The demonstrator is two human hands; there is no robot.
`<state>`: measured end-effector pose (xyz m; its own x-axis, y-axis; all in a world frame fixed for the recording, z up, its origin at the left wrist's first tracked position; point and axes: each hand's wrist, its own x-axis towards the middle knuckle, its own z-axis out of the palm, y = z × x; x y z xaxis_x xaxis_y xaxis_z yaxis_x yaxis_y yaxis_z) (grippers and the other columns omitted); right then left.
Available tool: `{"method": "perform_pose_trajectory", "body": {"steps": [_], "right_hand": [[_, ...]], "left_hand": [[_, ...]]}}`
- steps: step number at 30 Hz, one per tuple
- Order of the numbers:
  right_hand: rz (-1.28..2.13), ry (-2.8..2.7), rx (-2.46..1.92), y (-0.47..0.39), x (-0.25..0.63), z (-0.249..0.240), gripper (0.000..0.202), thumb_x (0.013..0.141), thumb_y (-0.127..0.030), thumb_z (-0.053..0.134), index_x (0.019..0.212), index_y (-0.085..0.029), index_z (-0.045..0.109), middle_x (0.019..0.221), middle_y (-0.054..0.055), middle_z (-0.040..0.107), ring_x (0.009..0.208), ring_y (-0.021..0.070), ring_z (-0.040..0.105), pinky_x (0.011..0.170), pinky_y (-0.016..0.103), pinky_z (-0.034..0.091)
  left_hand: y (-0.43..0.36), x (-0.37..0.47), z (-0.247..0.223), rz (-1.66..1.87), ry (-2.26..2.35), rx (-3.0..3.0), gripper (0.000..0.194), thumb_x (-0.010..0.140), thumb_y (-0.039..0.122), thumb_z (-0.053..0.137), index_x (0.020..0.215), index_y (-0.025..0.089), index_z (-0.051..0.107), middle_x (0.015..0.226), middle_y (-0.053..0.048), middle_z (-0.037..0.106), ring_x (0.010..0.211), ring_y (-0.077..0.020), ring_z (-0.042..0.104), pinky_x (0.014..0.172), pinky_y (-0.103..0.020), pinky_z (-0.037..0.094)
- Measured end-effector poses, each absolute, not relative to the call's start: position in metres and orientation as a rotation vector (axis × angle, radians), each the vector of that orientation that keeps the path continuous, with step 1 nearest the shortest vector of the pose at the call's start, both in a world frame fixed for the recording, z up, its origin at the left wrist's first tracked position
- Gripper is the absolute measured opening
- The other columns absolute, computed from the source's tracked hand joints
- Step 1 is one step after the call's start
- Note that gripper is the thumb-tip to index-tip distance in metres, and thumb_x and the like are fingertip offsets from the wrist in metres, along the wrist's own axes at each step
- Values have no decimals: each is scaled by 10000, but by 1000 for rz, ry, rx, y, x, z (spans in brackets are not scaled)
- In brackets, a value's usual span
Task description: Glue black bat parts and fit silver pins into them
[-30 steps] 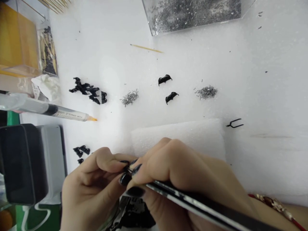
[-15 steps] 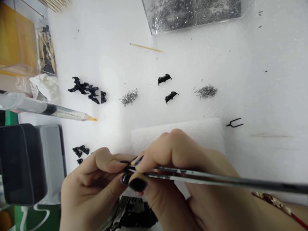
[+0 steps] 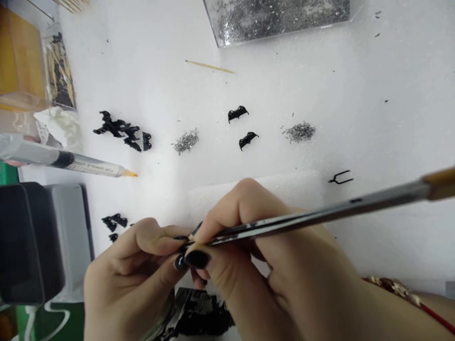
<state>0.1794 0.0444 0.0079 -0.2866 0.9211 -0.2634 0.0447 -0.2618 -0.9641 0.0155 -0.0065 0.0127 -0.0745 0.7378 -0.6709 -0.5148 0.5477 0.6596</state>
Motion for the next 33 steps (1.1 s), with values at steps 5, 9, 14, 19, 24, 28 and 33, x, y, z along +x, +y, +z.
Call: {"method": "perform_pose_trajectory", "body": {"steps": [5,9,14,19,24,28,33], "right_hand": [[1657,-1261,-1167,45,179,4,144,902,-213,685,961,-330,626,788,9,703,462,176,621,364,257,565],[1639,-1188,-1187,53,172,1,277,706,-271,864,878,-342,658,714,18,649,568,240,665,379,295,551],[1634,-1163,-1183,59,162,2,305,656,-331,888,821,-321,631,675,22,605,585,243,648,387,294,531],[1672,-1242,-1176,53,171,6,177,818,-223,769,900,-316,644,730,9,665,502,180,634,399,251,567],[1698,-1326,-1211,45,184,7,227,945,-116,591,991,-335,628,787,-19,692,503,134,634,451,190,601],[1732,-1353,-1198,45,185,7,200,954,-128,588,987,-323,617,788,-23,694,526,131,655,419,173,572],[1744,-1294,-1158,50,182,7,149,966,-139,602,993,-286,606,831,-3,710,517,128,654,441,198,601]], "left_hand": [[-3,16,15,1056,1323,248,198,800,214,843,739,239,656,774,-23,786,604,-200,752,535,-259,638],[-3,16,13,1075,1283,302,167,845,194,809,784,235,658,800,-9,793,627,-155,749,567,-197,625],[-6,18,10,1144,1234,273,144,860,127,785,809,212,680,801,-2,786,644,-119,745,591,-147,609],[-8,18,10,1141,1231,266,135,867,117,773,825,219,694,826,5,787,657,-115,747,600,-147,611],[-8,19,10,1124,1253,299,134,877,126,765,834,237,703,842,10,793,667,-107,744,610,-136,606],[-8,16,10,1102,1272,329,140,876,127,762,831,246,704,836,13,788,669,-105,741,612,-130,600],[-10,8,8,1027,1188,455,137,928,129,704,905,264,691,879,25,788,724,-106,754,662,-152,616]]}}
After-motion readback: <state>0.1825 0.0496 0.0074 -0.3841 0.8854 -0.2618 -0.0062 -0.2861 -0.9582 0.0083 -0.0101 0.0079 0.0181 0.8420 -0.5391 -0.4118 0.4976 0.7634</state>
